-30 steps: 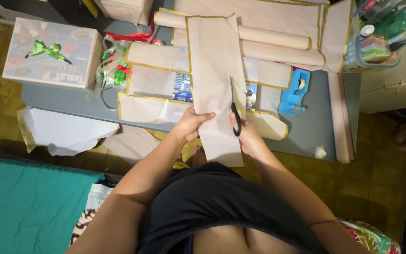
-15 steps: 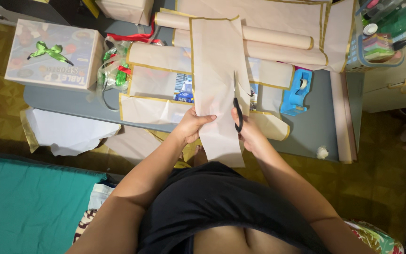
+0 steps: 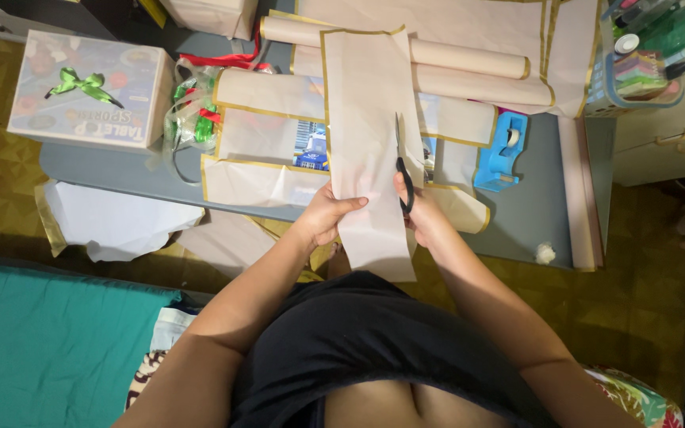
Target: The person cuts a length of wrapping paper from a roll with scissors, lays a boxed item on the paper, folds the paper over the box, and secures it with tape. They then fold and crease the paper at the open ends of the box and lift the wrapped item off the table.
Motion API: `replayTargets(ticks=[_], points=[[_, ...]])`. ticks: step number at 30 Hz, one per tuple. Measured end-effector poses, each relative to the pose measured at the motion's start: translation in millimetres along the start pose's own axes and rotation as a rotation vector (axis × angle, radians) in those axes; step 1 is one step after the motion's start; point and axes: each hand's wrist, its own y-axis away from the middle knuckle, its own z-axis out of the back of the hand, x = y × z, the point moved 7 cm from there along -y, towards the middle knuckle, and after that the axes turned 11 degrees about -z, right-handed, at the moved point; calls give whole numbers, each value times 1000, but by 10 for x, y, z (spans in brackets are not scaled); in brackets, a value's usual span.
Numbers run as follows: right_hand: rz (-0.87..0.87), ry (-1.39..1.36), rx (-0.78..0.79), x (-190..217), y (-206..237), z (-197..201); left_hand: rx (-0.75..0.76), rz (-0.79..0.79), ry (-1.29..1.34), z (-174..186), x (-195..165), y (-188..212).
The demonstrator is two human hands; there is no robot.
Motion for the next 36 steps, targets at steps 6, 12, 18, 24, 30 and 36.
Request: replayTargets(ticks=[6,12,18,24,30,36], points=[[81,13,1,31,2,-7,0,-9,10,2,9,16],[50,8,3,105,-21,26,-9,-1,-8,13,50,56],[78,9,-27,170,37,20,-4,2,-23,28,17,78],[31,-22,-25,204,-16,66,-8,10,-70,26,74,114],[43,-1,-90,213,-69,110,-7,8,-128,55,95,98],[102,-32,-82,308,-58,121,5,12,-129,54,109,128]])
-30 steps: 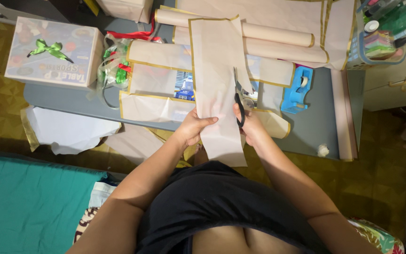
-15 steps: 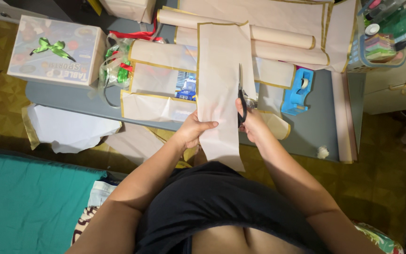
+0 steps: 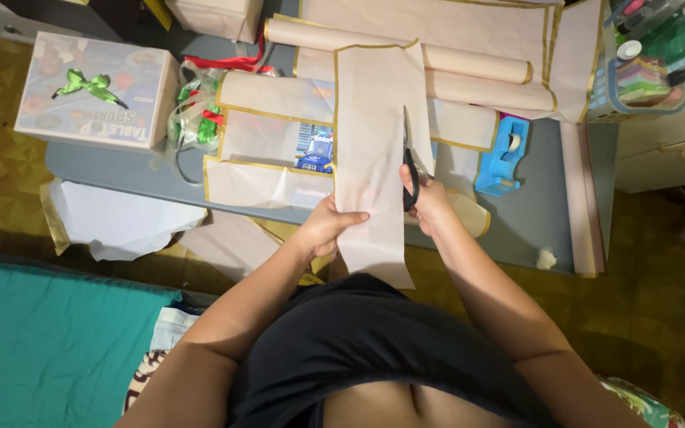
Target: The person cuts a length of wrapping paper from a roll with scissors, lays a boxed item on the paper, folds the paper over the box, and secures it with tape. They then fold and crease the paper at the open ends of the box and lift the wrapped item off the table.
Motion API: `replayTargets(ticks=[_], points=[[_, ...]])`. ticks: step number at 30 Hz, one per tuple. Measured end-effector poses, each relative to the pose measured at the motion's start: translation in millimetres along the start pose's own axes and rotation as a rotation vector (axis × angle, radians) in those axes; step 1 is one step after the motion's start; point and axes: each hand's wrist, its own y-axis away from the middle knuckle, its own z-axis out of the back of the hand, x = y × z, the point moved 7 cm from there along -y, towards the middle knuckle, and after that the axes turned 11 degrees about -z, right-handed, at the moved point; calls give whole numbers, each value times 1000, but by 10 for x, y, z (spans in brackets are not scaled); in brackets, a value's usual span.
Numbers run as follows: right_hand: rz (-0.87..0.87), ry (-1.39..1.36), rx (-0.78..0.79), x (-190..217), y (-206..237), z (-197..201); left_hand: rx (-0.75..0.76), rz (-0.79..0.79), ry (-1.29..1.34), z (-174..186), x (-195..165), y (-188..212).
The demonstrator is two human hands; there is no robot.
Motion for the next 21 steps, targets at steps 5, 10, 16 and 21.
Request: replayTargets(ticks=[5,10,16,21], points=[[-20,7,13,50,22,-16,7,25,4,-22,-14,15],[-9,14,-10,107,24,27,3,52,-5,-60,-17,57],[79,20,-13,78,-36,68,18,45,-13,-70,-33,88],[139,58,12,14,-116,98,41,65,-28,-76,-14,122]])
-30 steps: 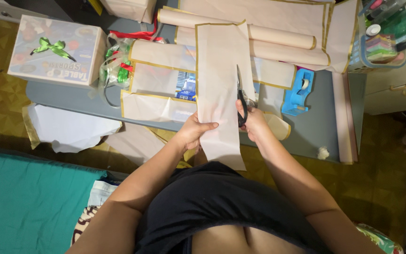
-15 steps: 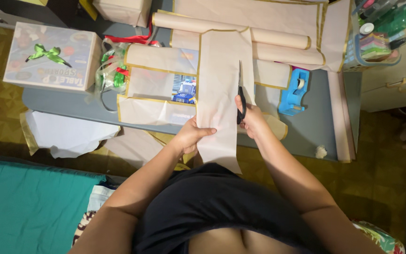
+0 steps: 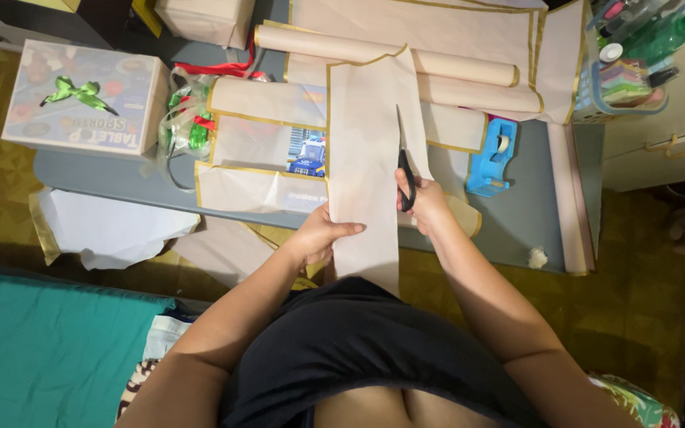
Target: The person cuts a length of wrapping paper from a roll with scissors, lays a boxed item on the paper, folds the paper over the box, and secures it with tape. They then fold and crease the paper at the open ends of the box and lift the wrapped item off the table.
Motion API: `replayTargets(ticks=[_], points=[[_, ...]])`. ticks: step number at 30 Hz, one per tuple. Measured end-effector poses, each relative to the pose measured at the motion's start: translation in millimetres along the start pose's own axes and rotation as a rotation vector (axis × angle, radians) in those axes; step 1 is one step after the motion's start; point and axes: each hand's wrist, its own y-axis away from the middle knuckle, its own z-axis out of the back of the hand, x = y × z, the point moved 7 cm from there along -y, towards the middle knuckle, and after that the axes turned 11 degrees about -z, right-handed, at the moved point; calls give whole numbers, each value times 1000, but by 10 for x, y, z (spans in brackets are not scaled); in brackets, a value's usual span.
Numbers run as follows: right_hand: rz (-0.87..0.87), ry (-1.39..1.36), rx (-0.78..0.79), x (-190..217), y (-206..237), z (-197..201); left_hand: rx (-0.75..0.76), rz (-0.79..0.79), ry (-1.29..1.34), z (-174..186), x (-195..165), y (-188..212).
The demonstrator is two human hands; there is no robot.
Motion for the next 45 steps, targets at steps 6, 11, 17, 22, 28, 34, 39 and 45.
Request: replayTargets(ticks=[6,11,17,22,28,34,39,45], points=[[88,25,40,-94,3,24,77,-14,36,211,-348,-294],[131,-79,202,-126,166,47,113,-42,95,256,-748,-787],[217,-134,288,-95,382,80,178,-63,253,18,-1164,-1193],[237,-174,270,-118,437,80,218,-246,61,-169,-1414,-1179],[267,-84,187,-60,393,65,221,-265,-33,-327,-1447,-1066],[304,-106,243,138,397,50,280,-293,-135,-365,-1458,-1037],[344,-119,279,248,418,34,285,-283,-134,-376,-1441,-1046],[333,-129,176,217,398,72,289,-272,-110,-369,-1458,-1053]])
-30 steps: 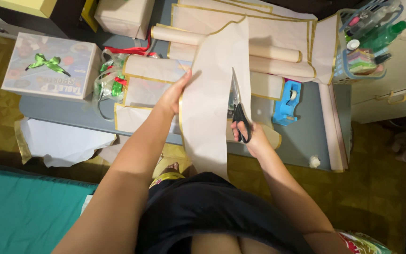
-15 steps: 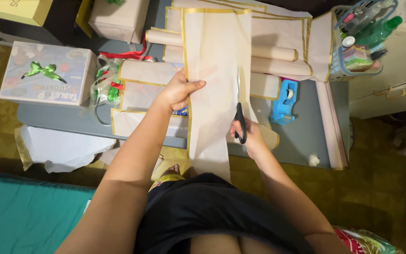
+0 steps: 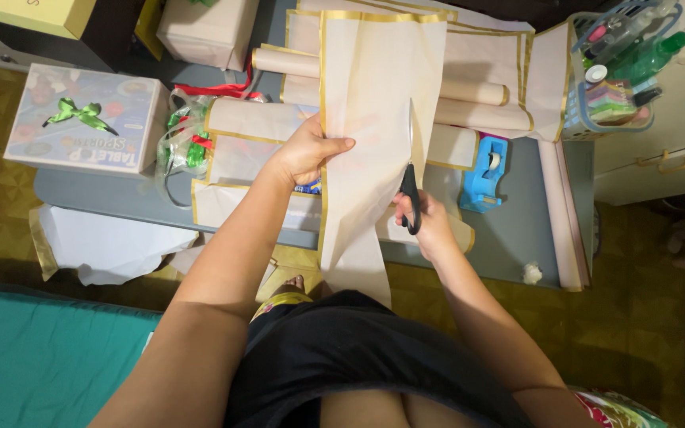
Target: The person cuts a length of wrapping paper from a roll with scissors, lays a boxed item on the paper, folds the paper over the box, and secures it with tape. They then fold and crease the paper at the open ends of the box and lift the wrapped item off the table.
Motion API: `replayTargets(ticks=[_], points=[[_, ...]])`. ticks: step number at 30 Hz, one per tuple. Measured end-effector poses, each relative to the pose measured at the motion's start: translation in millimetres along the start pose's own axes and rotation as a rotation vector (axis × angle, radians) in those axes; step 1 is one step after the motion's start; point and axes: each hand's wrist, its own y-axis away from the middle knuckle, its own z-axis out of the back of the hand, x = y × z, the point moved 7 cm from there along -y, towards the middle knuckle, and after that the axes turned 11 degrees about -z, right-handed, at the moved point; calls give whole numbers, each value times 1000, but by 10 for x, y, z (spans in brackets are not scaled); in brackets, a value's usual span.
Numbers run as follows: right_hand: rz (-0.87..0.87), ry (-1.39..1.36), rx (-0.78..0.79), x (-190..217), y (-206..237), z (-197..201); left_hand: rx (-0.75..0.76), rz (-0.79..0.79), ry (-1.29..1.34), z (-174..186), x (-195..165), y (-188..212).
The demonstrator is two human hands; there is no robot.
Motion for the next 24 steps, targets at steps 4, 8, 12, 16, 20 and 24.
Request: replayTargets(ticks=[4,8,12,16,20,24], points=[[-13,-15,-2,-19,5,26,-10,15,-65,39,28,-5],[-6,-32,13,-2,-25,41,20,28,-33,12,83,5],[9,-36,4,1,-19,43,-3,40,-26,-15,136,42],[-39,-2,-50,-34,18,68,-39,49,-47,-12,126,78],[-28,-25,-11,-3,43,49,-30,67,-42,-32,115,121],[19,-57,4,25,44,19,-20,82,-86,-71,149,160]])
